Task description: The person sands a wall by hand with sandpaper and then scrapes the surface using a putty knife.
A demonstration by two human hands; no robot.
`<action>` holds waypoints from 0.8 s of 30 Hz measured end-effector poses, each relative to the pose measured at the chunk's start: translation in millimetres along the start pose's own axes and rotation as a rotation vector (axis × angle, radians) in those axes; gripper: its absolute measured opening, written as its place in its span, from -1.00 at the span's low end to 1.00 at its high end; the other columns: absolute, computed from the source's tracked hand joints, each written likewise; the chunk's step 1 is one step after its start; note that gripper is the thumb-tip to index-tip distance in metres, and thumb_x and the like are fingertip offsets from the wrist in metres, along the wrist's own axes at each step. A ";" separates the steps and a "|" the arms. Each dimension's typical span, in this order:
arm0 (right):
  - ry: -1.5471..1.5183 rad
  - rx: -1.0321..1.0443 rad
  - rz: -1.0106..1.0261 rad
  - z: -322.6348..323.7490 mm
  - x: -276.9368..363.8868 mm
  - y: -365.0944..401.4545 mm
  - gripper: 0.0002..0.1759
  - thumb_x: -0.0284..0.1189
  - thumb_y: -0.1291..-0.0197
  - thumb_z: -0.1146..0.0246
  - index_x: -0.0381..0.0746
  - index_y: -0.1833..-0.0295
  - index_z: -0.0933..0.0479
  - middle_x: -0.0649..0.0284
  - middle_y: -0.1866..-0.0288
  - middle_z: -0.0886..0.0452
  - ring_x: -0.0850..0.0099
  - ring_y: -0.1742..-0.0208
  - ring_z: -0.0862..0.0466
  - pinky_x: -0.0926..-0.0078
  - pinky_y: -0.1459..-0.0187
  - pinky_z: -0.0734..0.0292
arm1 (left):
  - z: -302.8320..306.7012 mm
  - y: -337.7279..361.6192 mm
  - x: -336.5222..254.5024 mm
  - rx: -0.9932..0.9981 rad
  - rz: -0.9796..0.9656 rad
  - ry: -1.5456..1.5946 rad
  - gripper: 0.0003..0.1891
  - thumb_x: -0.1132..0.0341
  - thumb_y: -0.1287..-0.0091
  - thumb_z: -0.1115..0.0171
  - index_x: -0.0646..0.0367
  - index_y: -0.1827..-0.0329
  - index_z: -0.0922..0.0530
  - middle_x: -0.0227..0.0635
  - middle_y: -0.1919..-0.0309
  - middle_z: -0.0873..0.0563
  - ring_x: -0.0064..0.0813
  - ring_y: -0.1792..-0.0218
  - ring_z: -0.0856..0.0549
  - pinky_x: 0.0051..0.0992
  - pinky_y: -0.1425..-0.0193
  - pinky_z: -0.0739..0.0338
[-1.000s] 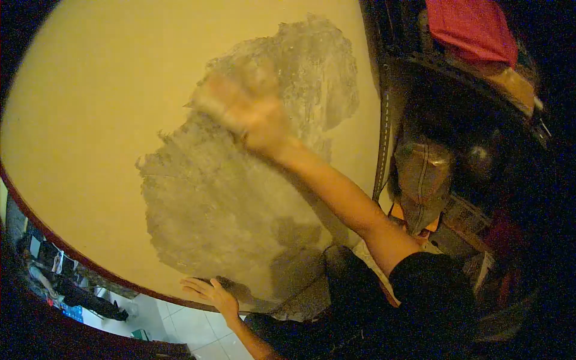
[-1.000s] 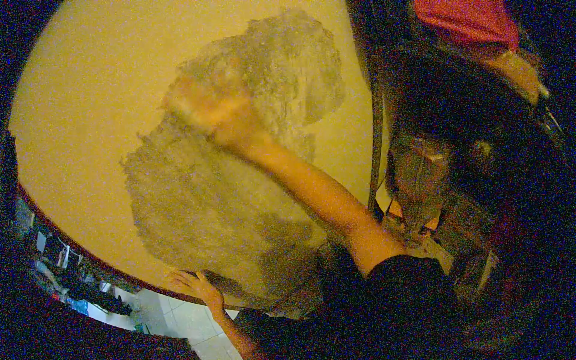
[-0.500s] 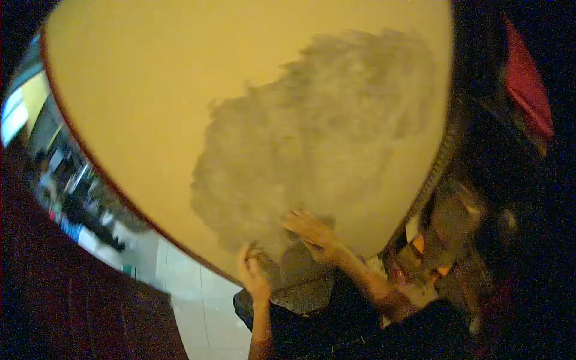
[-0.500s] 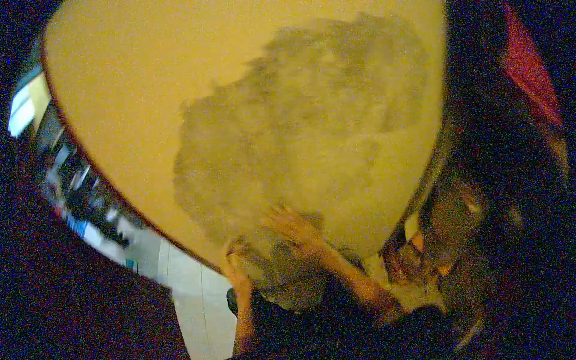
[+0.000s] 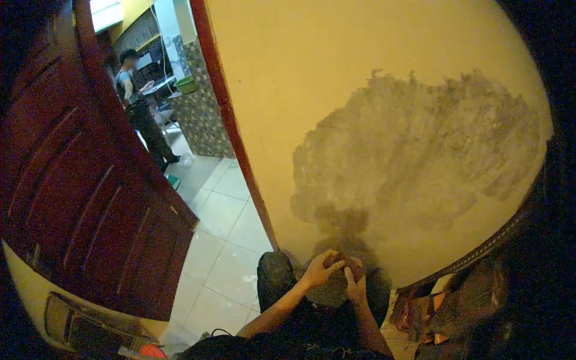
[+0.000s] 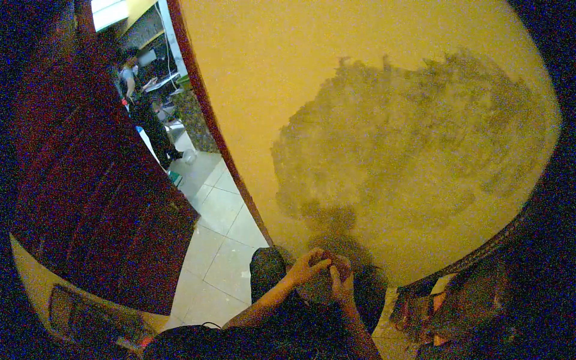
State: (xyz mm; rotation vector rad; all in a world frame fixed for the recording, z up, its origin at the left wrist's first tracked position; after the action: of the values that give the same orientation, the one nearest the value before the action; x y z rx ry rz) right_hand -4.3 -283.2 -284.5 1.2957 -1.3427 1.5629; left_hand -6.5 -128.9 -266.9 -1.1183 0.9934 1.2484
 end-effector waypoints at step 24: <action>0.325 1.336 -0.160 -149.2 49.3 -136.7 -0.70 -0.26 -0.39 -0.14 -0.24 -0.04 -0.58 0.14 0.03 -0.66 0.33 -0.05 -0.62 0.34 -0.15 -0.46 | 329.6 13.7 -95.3 -0.021 -0.607 0.951 -0.74 0.33 -0.11 -0.36 0.16 0.16 -0.55 -0.24 0.40 -0.49 -0.41 0.38 -0.42 -0.43 0.28 -0.28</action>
State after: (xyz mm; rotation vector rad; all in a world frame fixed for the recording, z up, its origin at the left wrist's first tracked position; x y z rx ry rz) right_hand 74.3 -112.7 -194.2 1.6310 0.1827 2.4863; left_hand -37.7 175.6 -111.2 -1.9112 1.1662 0.1906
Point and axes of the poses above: each hand's wrist, its own y-axis away from the middle knuckle, its own z-axis out of the back of the hand, x = y × z, the point moved 2 cm from there along -y, towards the middle knuckle
